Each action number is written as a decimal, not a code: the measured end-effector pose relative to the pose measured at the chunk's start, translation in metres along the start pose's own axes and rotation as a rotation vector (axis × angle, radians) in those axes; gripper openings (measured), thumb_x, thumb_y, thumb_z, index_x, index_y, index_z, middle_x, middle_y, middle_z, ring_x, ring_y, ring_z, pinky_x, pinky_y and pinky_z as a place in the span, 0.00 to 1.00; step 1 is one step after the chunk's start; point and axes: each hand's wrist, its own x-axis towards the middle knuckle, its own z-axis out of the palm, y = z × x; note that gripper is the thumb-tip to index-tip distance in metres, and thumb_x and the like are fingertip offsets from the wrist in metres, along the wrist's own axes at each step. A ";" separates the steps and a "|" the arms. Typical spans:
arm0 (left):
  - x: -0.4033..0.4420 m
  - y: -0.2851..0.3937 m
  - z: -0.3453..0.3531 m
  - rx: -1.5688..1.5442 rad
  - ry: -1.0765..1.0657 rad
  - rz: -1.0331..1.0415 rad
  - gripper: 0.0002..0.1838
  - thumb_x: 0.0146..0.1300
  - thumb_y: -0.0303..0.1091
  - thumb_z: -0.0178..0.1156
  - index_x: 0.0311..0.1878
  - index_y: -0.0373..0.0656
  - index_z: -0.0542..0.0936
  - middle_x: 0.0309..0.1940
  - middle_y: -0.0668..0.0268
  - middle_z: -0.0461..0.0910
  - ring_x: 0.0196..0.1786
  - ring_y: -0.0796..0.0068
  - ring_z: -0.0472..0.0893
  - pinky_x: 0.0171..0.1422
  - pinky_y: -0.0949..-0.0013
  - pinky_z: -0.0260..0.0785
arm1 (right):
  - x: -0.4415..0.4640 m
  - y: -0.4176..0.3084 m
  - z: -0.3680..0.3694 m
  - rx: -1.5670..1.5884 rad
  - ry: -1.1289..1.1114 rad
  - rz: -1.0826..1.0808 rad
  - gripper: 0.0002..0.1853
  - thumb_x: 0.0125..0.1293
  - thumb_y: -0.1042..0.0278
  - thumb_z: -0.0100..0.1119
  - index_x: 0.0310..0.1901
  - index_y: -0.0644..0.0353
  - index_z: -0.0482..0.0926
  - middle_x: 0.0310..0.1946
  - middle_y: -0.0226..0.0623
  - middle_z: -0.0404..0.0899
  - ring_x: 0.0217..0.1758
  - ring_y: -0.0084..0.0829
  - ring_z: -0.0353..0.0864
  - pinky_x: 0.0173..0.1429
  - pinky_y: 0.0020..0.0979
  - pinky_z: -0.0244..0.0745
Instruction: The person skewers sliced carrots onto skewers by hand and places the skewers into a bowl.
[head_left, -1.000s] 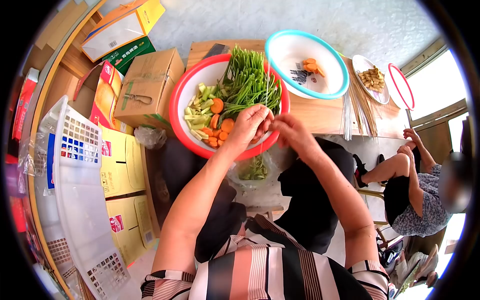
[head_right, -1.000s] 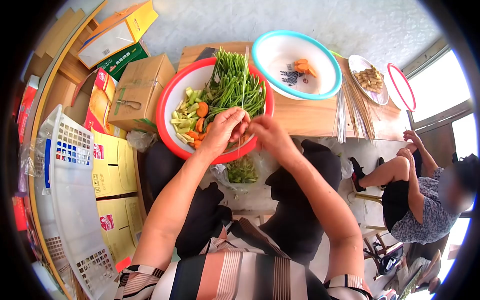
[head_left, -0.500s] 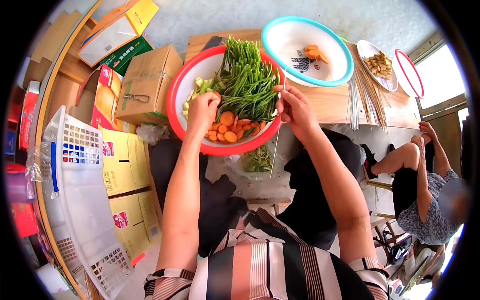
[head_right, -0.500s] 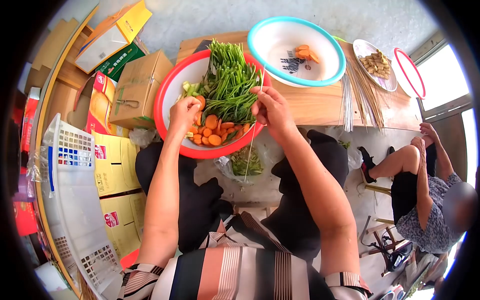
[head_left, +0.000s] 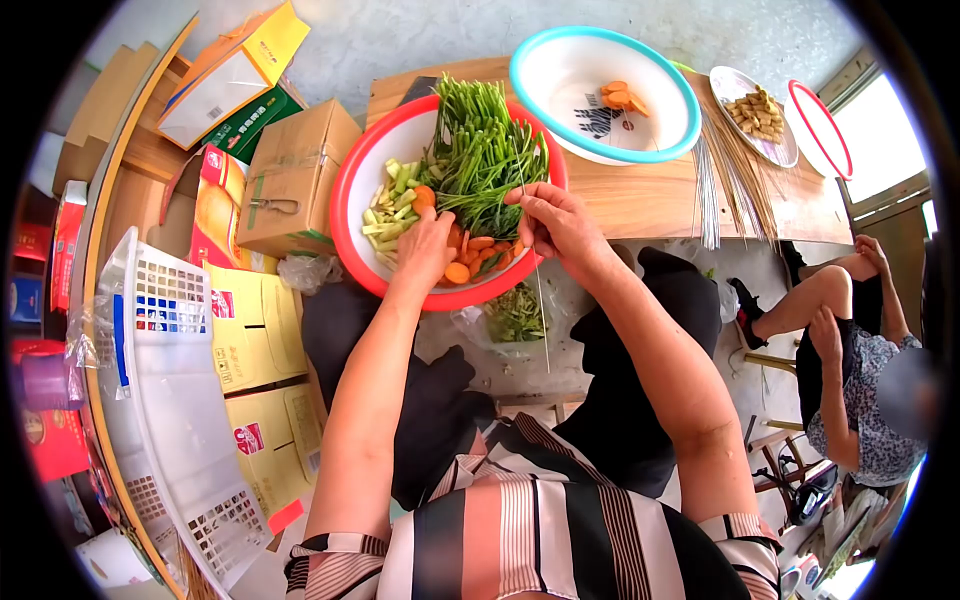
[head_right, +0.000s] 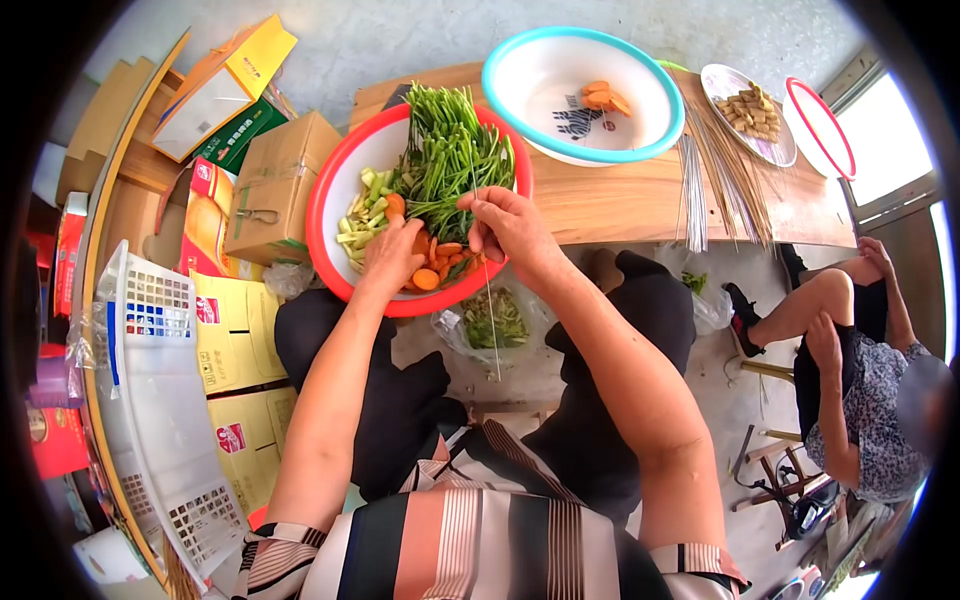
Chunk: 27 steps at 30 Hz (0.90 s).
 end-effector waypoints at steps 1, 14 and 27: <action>-0.001 0.002 -0.001 0.023 -0.017 0.007 0.28 0.45 0.27 0.71 0.52 0.42 0.74 0.45 0.56 0.72 0.48 0.52 0.77 0.49 0.55 0.71 | 0.000 0.001 0.000 -0.008 -0.001 0.001 0.10 0.72 0.67 0.43 0.46 0.61 0.74 0.17 0.31 0.73 0.14 0.18 0.62 0.19 0.20 0.58; 0.003 -0.002 -0.046 -1.342 -0.005 -0.162 0.19 0.62 0.36 0.59 0.53 0.38 0.72 0.43 0.61 0.76 0.44 0.68 0.81 0.50 0.66 0.74 | -0.004 0.006 0.013 -0.162 0.010 -0.043 0.12 0.74 0.65 0.43 0.46 0.61 0.74 0.14 0.25 0.67 0.13 0.15 0.58 0.18 0.19 0.53; 0.028 0.011 -0.035 -2.340 -0.002 -0.252 0.24 0.67 0.50 0.48 0.47 0.34 0.73 0.36 0.57 0.75 0.36 0.68 0.74 0.45 0.65 0.71 | -0.014 0.016 0.045 -0.202 -0.094 -0.077 0.10 0.72 0.70 0.46 0.42 0.64 0.77 0.25 0.25 0.73 0.27 0.14 0.67 0.32 0.20 0.65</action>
